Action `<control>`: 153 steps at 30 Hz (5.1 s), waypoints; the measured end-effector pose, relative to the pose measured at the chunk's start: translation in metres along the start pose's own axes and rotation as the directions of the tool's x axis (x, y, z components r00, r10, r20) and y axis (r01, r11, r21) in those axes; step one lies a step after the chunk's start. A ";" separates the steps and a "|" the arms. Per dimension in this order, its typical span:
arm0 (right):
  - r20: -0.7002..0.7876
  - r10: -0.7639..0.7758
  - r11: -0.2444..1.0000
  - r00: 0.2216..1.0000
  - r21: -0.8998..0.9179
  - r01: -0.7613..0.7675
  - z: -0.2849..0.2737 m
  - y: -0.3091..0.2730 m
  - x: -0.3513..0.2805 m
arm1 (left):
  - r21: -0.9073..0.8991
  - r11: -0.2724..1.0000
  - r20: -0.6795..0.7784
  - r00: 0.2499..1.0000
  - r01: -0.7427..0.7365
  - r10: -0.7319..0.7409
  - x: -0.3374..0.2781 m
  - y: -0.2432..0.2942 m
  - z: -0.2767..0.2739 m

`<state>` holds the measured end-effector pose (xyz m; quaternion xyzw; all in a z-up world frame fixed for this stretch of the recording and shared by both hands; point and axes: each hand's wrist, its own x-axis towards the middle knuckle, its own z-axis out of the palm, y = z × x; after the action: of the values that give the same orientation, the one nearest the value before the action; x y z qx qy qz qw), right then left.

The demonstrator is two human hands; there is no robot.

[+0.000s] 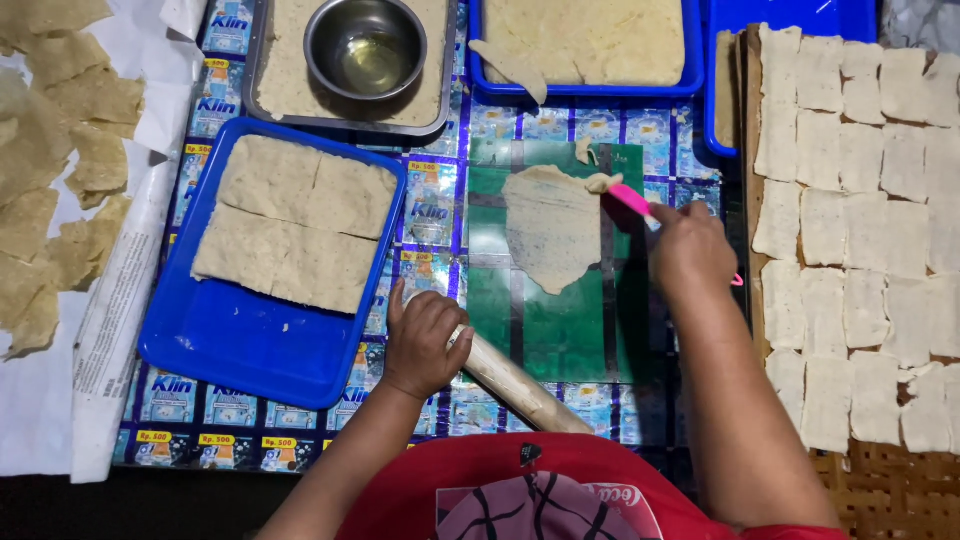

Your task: Rolling out dough into thin squares and arranging them on a tray.

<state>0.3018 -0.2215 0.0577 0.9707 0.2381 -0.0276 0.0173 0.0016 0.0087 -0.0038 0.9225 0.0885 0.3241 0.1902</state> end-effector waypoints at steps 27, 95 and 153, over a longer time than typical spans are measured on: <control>-0.132 -0.464 0.879 0.876 -0.191 0.437 -0.003 -0.013 -0.013 | 0.003 1.000 0.021 1.000 0.020 -0.020 -0.002 -0.001 0.001; 0.303 0.074 0.902 0.950 0.385 -0.193 0.006 -0.129 -0.133 | -0.087 0.996 0.041 0.999 0.023 -0.019 -0.001 -0.001 -0.008; -0.190 -0.501 0.865 0.844 -0.073 0.497 0.029 -0.075 -0.025 | -0.052 0.998 -0.025 0.999 0.021 -0.022 0.001 -0.004 -0.005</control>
<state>0.2431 -0.1681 0.0286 0.8728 0.4830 0.0704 -0.0044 -0.0011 0.0147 -0.0010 0.9121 0.0924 0.3358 0.2165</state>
